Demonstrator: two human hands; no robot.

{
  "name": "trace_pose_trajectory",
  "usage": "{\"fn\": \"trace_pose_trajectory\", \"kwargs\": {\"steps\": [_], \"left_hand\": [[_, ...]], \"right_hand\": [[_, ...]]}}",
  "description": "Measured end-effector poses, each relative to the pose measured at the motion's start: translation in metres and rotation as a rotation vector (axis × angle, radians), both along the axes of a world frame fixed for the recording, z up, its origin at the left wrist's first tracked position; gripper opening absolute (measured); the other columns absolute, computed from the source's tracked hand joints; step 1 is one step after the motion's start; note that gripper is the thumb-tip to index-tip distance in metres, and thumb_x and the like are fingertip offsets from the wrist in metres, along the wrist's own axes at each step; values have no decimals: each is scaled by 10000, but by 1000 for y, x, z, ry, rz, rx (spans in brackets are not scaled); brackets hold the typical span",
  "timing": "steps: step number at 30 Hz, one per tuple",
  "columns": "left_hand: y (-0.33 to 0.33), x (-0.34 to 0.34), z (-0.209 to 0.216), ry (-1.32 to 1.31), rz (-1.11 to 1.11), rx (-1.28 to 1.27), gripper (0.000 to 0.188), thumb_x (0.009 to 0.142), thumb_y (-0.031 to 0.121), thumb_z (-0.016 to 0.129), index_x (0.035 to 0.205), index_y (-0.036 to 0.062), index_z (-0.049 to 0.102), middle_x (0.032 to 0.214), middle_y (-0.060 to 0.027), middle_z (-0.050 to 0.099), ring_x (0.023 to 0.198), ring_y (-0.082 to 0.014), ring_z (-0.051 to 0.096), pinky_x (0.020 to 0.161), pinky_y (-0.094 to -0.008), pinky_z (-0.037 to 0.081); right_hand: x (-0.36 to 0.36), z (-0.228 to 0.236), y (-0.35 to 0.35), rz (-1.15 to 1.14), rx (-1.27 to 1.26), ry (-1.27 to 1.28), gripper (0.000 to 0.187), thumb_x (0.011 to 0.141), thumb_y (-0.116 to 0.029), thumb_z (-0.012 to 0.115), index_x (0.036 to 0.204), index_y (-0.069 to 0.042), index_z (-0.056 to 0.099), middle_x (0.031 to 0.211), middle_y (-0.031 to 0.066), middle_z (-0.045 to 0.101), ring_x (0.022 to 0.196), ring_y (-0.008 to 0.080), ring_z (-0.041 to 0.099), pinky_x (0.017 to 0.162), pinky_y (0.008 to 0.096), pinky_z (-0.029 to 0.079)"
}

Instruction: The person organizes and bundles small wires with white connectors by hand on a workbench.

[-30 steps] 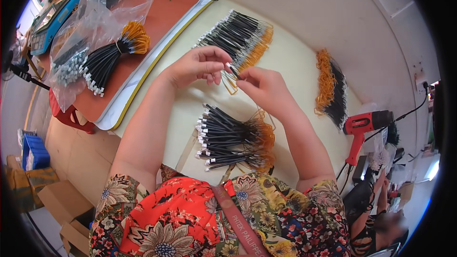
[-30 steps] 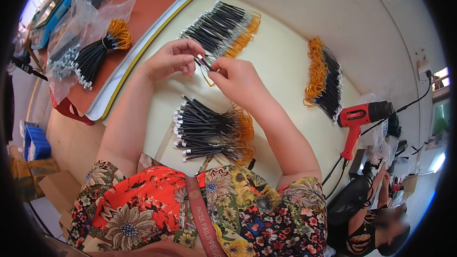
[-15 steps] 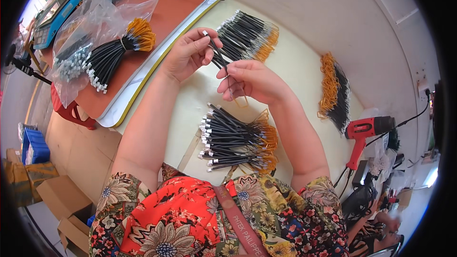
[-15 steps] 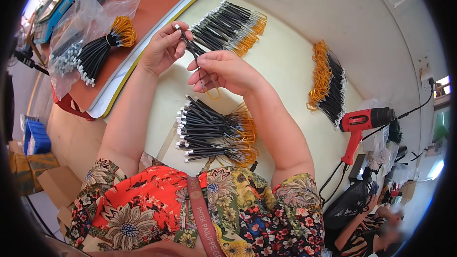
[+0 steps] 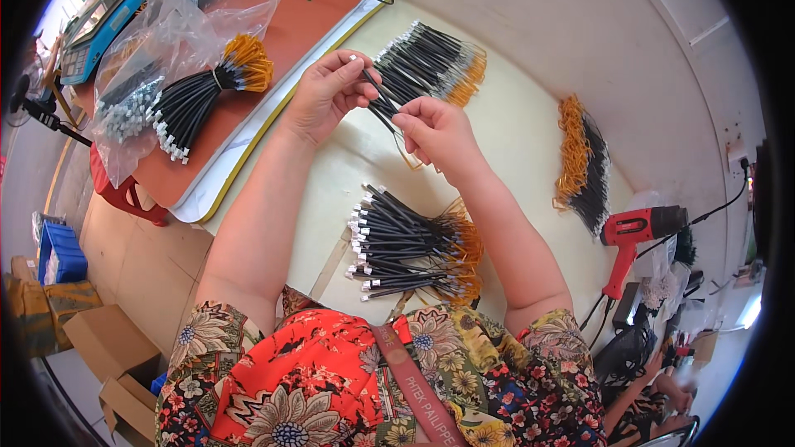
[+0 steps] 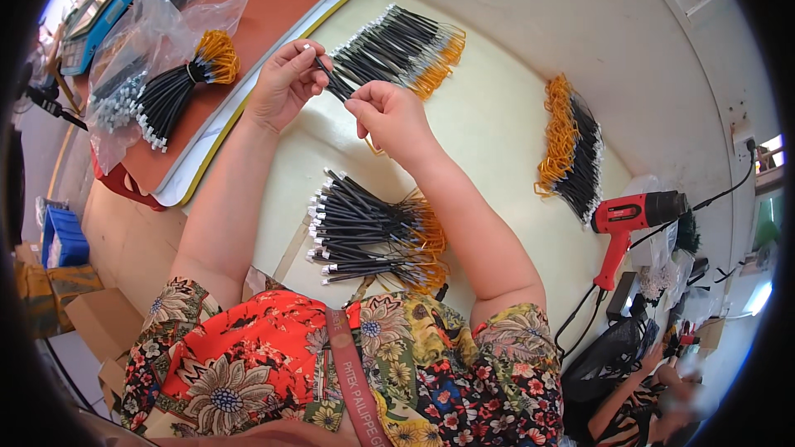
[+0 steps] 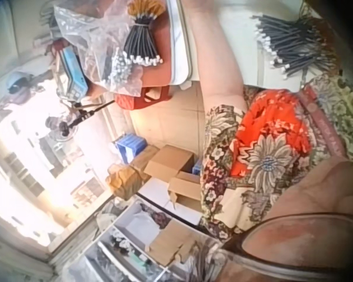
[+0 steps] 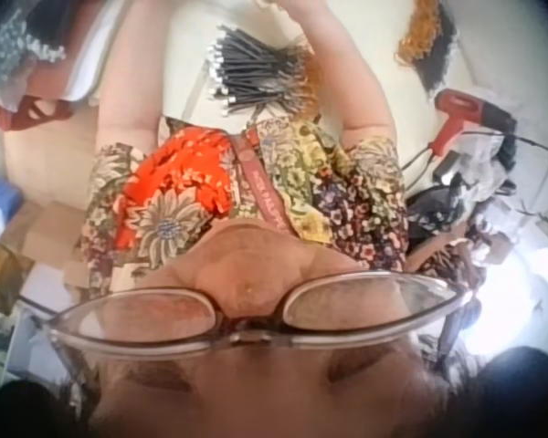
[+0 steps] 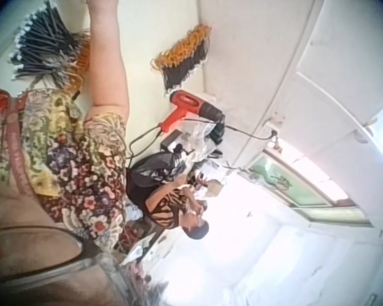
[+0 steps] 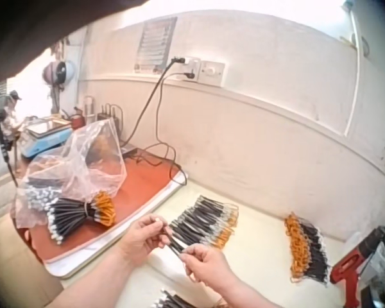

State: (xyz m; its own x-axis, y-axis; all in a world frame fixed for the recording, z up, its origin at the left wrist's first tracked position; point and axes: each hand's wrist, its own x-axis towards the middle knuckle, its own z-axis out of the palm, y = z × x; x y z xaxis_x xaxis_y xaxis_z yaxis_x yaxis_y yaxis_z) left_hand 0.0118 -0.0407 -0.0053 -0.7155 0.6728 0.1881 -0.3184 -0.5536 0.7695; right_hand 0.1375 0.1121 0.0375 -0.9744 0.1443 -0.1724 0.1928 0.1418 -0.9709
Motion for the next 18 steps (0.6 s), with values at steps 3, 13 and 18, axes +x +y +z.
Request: {"fn": "trace_pose_trajectory", "kwargs": {"steps": [3, 13, 18], "left_hand": [[-3, 0, 0, -7, -6, 0, 156, 897, 184, 553, 962, 42, 561, 856, -97, 635, 690, -131, 641, 564, -208, 508], [-6, 5, 7, 9, -80, -26, 194, 925, 235, 502, 1013, 65, 533, 882, -110, 630, 704, -142, 652, 514, -192, 490], [-6, 2, 4, 5, -25, -41, 194, 909, 225, 526, 1010, 61, 539, 886, -128, 632, 732, -172, 658, 548, -214, 508]], "right_hand": [[0, 3, -2, 20, 99, -7, 180, 877, -192, 574, 916, -17, 589, 635, 23, 586, 474, 64, 502, 449, 192, 395], [-19, 4, 10, 249, -163, -25, 218, 892, -223, 539, 888, -15, 605, 824, 59, 631, 745, 119, 620, 651, 227, 464], [-19, 4, 14, 231, 130, -92, 179, 792, -200, 676, 825, -43, 594, 786, 37, 647, 765, 81, 596, 680, 209, 440]]}}
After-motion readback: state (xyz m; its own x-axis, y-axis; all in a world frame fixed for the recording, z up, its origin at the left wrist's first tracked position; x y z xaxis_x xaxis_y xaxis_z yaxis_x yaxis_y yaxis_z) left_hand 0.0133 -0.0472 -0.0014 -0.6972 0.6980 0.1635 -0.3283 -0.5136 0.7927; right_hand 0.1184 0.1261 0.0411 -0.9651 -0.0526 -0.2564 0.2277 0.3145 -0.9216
